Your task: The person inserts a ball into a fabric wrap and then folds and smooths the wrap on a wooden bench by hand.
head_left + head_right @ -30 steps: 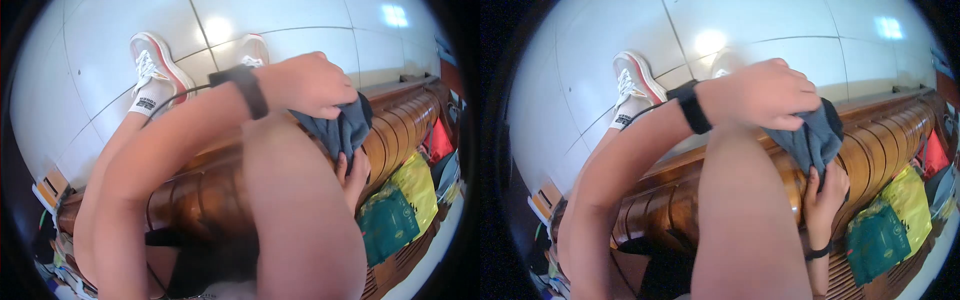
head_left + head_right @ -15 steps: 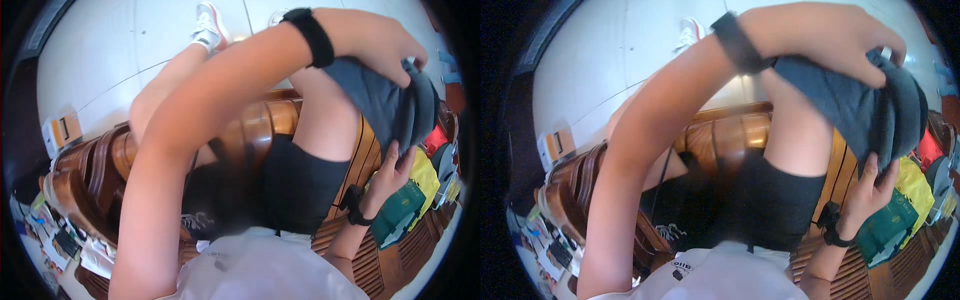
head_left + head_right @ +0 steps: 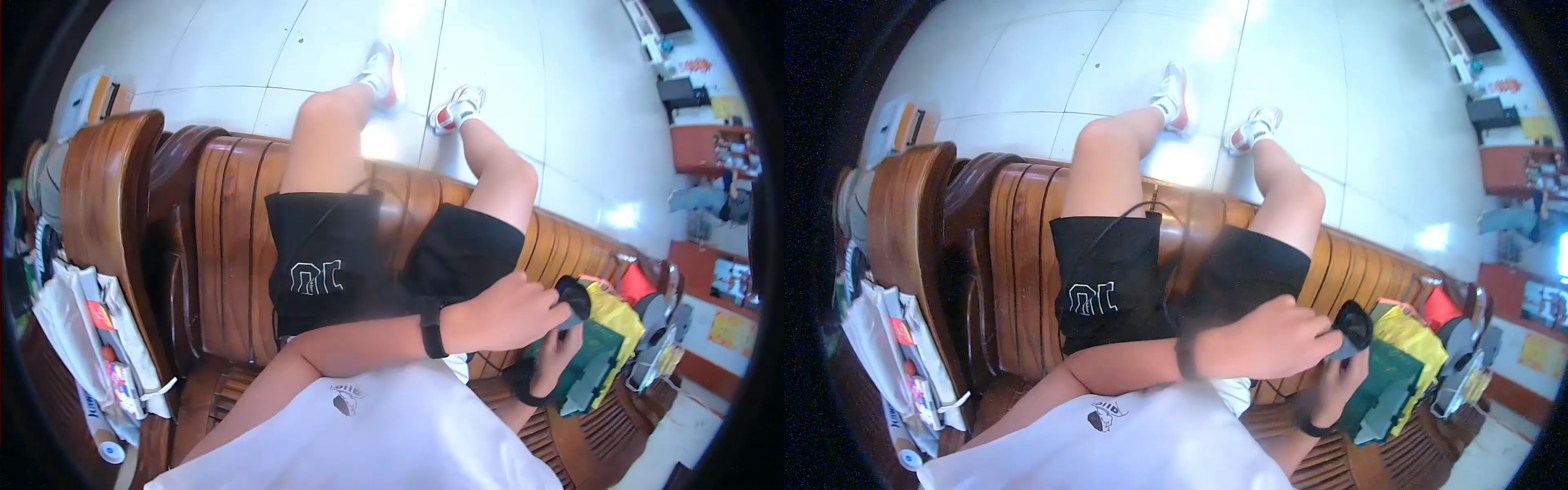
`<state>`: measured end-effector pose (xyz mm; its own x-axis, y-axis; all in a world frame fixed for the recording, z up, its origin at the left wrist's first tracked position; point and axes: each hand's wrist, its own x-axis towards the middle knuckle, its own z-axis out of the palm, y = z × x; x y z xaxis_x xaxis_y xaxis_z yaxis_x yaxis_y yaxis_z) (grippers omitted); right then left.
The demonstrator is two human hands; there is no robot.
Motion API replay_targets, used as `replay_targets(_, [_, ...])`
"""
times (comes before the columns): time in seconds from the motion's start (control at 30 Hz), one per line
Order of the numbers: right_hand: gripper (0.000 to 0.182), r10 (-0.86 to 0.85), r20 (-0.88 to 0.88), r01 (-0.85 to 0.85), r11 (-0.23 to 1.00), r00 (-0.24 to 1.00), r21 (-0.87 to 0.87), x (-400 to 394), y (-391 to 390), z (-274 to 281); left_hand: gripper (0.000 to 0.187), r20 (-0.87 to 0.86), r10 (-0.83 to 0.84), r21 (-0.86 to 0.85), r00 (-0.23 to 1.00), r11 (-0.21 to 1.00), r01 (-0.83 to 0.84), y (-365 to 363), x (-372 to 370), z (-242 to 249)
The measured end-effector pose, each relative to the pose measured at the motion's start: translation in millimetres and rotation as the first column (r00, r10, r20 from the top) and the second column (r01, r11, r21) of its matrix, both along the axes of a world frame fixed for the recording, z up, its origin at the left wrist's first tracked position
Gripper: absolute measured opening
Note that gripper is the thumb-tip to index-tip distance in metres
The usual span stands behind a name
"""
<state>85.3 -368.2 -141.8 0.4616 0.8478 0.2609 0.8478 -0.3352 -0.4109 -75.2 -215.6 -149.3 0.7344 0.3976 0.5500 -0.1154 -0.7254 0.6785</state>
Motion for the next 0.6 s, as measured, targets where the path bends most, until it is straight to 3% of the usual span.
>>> replay_targets(0.2, [0.028,-0.123,-0.042,0.118,0.986,0.991,-0.115,-9.8,-23.2,46.1,0.012,0.228,0.005,-0.051,0.974,0.999,0.006,16.1,-30.3,26.3])
replay_targets(0.23, [0.03,-0.042,-0.056,0.039,0.998,0.998,-0.049,-29.6,-9.2,60.8,0.012,0.25,0.008,-0.04,0.968,0.999,0.003,20.4,-35.5,31.4])
replay_targets(0.33, [0.028,0.019,-0.046,-0.027,0.981,0.999,-0.192,-29.4,-4.1,96.4,0.015,0.254,-0.008,-0.037,0.967,0.999,0.018,25.6,-54.9,41.4])
replay_targets(0.4, [0.03,0.193,0.053,-0.167,0.935,0.98,-0.313,-34.6,13.2,137.0,0.017,0.226,-0.034,-0.065,0.974,0.997,0.049,27.1,-72.8,44.9])
replay_targets(0.43, [0.035,0.179,-0.034,-0.181,0.939,0.983,-0.292,-38.5,22.7,151.5,0.021,0.2,-0.06,-0.086,0.978,0.993,0.078,28.2,-80.0,44.2])
replay_targets(0.47, [0.037,0.06,-0.131,-0.092,0.964,0.99,-0.251,-36.8,21.3,161.4,0.022,0.237,-0.019,-0.124,0.971,0.991,0.049,28.4,-89.9,45.4])
replay_targets(0.53, [0.039,0.417,0.023,-0.374,0.837,0.909,-0.399,-46.6,64.6,193.9,0.023,0.301,0.078,-0.213,0.951,0.977,-0.013,29.3,-110.7,53.5])
replay_targets(0.57, [0.04,0.448,0.073,-0.374,0.817,0.891,-0.439,-48.2,81.1,202.1,0.026,0.402,0.169,-0.264,0.9,0.963,-0.063,30.2,-115.8,56.0])
replay_targets(0.6, [0.04,0.49,0.044,-0.403,0.761,0.871,-0.508,-63.3,107.6,215.2,0.027,0.386,0.207,-0.306,0.899,0.948,-0.087,32.0,-124.8,61.5])
